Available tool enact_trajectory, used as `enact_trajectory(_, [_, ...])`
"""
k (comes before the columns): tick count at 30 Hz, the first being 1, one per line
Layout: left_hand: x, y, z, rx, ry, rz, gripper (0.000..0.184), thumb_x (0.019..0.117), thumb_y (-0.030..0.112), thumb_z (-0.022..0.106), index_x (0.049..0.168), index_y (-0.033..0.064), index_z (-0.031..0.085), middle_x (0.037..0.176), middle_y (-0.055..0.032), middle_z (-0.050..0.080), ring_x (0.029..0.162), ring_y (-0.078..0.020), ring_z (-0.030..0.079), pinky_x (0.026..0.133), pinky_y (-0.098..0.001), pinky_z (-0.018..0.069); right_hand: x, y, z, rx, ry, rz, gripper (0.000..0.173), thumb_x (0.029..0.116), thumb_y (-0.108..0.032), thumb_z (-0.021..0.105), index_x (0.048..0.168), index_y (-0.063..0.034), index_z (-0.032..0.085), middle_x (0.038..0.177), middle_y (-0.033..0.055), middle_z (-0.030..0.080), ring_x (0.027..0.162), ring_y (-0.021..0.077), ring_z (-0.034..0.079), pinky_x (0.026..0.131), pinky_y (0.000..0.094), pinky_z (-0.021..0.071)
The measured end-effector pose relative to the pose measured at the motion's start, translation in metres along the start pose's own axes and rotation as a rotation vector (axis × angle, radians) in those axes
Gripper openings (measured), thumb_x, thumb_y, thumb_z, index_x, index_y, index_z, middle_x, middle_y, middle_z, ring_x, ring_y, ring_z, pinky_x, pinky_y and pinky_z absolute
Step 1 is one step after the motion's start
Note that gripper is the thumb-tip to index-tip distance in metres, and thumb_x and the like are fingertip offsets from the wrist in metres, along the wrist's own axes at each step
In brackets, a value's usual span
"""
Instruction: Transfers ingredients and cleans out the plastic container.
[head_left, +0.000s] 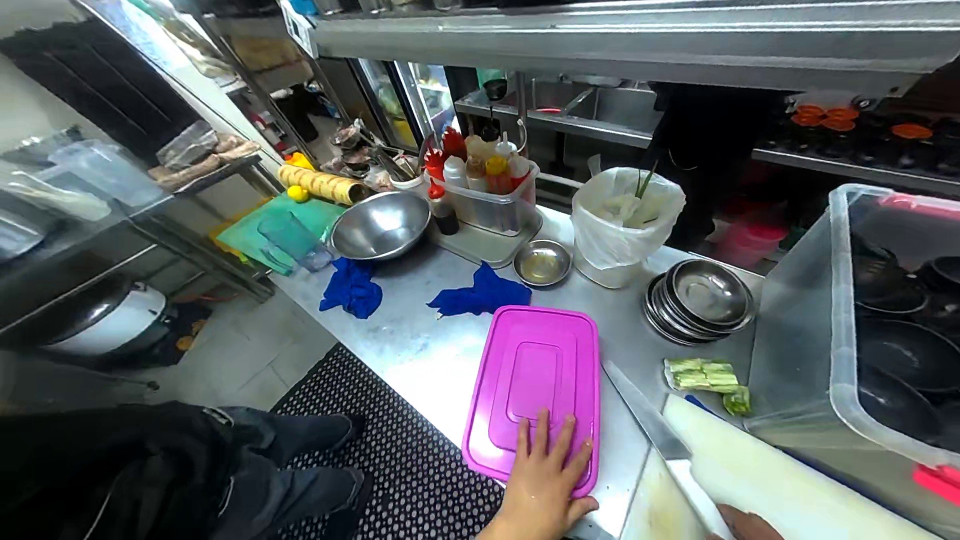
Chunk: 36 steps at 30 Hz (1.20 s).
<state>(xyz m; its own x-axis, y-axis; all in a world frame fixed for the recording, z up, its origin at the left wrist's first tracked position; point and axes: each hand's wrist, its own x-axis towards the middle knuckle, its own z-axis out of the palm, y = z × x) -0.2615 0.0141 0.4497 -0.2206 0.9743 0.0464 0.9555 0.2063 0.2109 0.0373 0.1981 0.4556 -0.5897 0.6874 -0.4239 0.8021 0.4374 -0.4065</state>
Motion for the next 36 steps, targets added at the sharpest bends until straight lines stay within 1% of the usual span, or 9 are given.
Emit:
enact_trajectory(5, [0.003,0.005,-0.002,-0.211,0.018,0.01,0.063,0.0957,0.072,0.044,0.148,0.0376,0.053,0.165,-0.0013,0.036,0.155,-0.0382,0.02,0.121,-0.0675,0.0179,0.024,-0.053,0.007,0.016,-0.091,0.02,0.061,0.0959,-0.046,0.065,0.139,-0.0042,0.059,0.114,0.019,0.072,0.106,0.0382,0.07,0.091,0.0623,0.0542])
enact_trajectory(8, [-0.005,-0.015,-0.015,-0.433,0.28,-0.105,0.038,0.1025,0.043,0.053,0.126,0.0204,0.071,0.143,-0.0058,0.061,0.145,-0.0306,0.044,0.12,-0.0538,0.0364,0.032,-0.091,0.022,0.056,-0.078,0.027,0.059,0.0973,-0.046,0.064,0.14,-0.0054,0.059,0.11,0.0179,0.073,0.101,0.0375,0.071,0.089,0.0622,0.0551])
enact_trajectory(11, [-0.025,-0.052,-0.033,-0.372,0.413,-0.386,0.031,0.0995,0.03,0.056,0.116,0.0125,0.074,0.115,-0.0073,0.07,0.115,-0.0242,0.064,0.1,-0.0468,0.0521,0.034,-0.103,0.042,0.092,-0.003,-0.101,0.047,0.1014,-0.039,0.059,0.138,-0.0086,0.063,0.109,0.0113,0.075,0.1,0.0306,0.072,0.089,0.0574,0.0572])
enact_trajectory(15, [-0.049,-0.098,-0.053,-0.561,0.09,-0.766,0.039,0.0996,0.044,0.057,0.114,0.0108,0.068,0.092,-0.0033,0.067,0.085,-0.0173,0.065,0.08,-0.0416,0.0565,0.029,-0.114,0.041,0.248,0.157,-0.191,0.034,0.1023,-0.033,0.056,0.119,-0.0081,0.072,0.106,0.0091,0.075,0.098,0.0246,0.073,0.09,0.0507,0.0586])
enact_trajectory(18, [-0.059,-0.108,-0.054,-0.721,-0.072,-0.813,0.033,0.0992,0.042,0.058,0.096,0.0093,0.064,0.076,-0.0024,0.061,0.069,-0.0155,0.061,0.067,-0.0381,0.053,0.027,-0.129,0.03,0.327,0.082,-0.156,0.037,0.1018,-0.043,0.053,0.107,-0.0133,0.074,0.096,0.003,0.074,0.091,0.0175,0.071,0.084,0.0453,0.0584])
enact_trajectory(20, [-0.058,-0.111,-0.054,-0.794,-0.096,-0.815,0.028,0.0988,0.037,0.06,0.097,0.0087,0.063,0.076,-0.002,0.062,0.066,-0.0142,0.061,0.065,-0.0354,0.0535,0.029,-0.139,0.028,0.305,-0.023,-0.104,0.043,0.1012,-0.051,0.053,0.102,-0.0134,0.073,0.091,0.0032,0.072,0.086,0.0186,0.069,0.081,0.0465,0.0571])
enact_trajectory(27, [0.007,-0.153,-0.081,-0.731,-0.053,-0.756,0.031,0.1051,0.034,0.054,0.116,0.007,0.066,0.085,-0.0103,0.069,0.076,-0.0251,0.067,0.074,-0.051,0.0561,0.033,-0.165,0.026,0.25,-0.128,0.141,0.046,0.0981,-0.053,0.056,0.083,-0.0107,0.063,0.073,0.006,0.06,0.07,0.0237,0.061,0.067,0.05,0.0501])
enact_trajectory(31, [0.063,-0.133,-0.096,-0.484,0.049,-0.401,0.032,0.1033,0.03,0.057,0.122,0.0057,0.067,0.105,-0.0141,0.07,0.1,-0.0321,0.068,0.089,-0.0578,0.055,0.036,-0.163,0.031,0.39,-0.094,0.197,0.038,0.0934,-0.046,0.062,0.074,-0.013,0.061,0.067,0.002,0.058,0.064,0.0182,0.058,0.061,0.0449,0.0477])
enact_trajectory(36, [0.106,-0.088,-0.074,-0.336,0.012,0.009,0.046,0.0927,0.045,0.068,0.129,0.0172,0.067,0.136,-0.0082,0.061,0.134,-0.031,0.052,0.108,-0.0563,0.0447,0.03,-0.163,0.043,0.543,0.037,0.209,0.033,0.0876,-0.04,0.067,0.067,-0.0154,0.058,0.06,-0.0017,0.054,0.056,0.0139,0.054,0.054,0.0395,0.0448])
